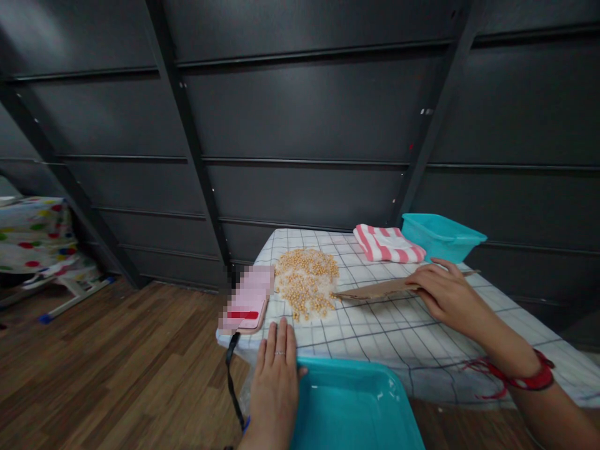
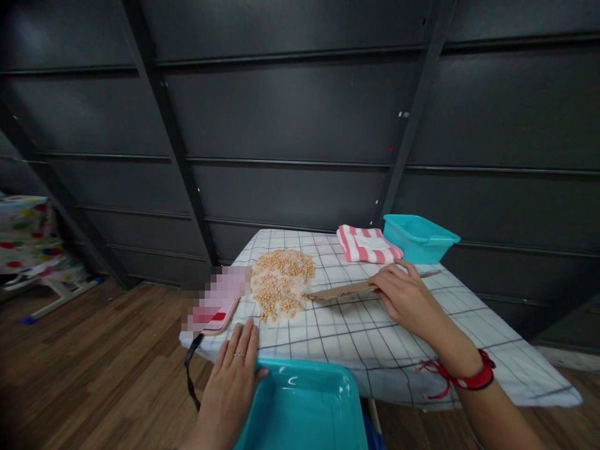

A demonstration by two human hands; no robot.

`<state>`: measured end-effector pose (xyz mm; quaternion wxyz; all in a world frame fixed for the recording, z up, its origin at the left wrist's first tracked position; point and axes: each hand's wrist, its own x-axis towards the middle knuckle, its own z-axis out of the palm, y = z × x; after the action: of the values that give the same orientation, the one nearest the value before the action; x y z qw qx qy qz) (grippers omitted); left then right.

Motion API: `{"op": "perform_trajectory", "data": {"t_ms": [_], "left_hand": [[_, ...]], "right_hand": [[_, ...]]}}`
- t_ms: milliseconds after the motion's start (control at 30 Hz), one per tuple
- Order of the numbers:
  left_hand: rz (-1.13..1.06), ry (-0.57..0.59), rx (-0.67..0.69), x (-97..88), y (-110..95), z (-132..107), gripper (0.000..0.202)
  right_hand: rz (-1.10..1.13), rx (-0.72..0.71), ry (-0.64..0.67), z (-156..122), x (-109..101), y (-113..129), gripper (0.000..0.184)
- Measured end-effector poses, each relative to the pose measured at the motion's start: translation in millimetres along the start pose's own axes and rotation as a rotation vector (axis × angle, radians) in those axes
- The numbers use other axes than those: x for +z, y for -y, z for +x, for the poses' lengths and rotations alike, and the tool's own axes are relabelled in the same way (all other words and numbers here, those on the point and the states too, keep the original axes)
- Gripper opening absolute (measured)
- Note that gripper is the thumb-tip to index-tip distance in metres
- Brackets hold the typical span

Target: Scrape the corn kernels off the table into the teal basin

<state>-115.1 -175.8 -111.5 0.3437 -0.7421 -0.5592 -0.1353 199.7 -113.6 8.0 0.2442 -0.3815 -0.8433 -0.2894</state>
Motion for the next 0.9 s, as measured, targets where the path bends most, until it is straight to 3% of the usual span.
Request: {"op": "perform_trajectory", "data": {"t_ms": [233, 467, 900], "left_hand": [[0.001, -0.021, 0.001, 6.7, -2, -3, 0.047], [-0.103, 0.052, -0.043, 21.9, -4, -15, 0.061], [-0.149, 0.129, -0.042, 18.8, -4, -12, 0.061]], "right_hand": [[-0.017, 0.004, -0.006, 2, -1, 0, 0.018], [-0.009, -0.042, -0.007, 0, -5, 4, 0.015], [0.015, -0.027, 0.029, -5, -16, 9, 0.018]]}}
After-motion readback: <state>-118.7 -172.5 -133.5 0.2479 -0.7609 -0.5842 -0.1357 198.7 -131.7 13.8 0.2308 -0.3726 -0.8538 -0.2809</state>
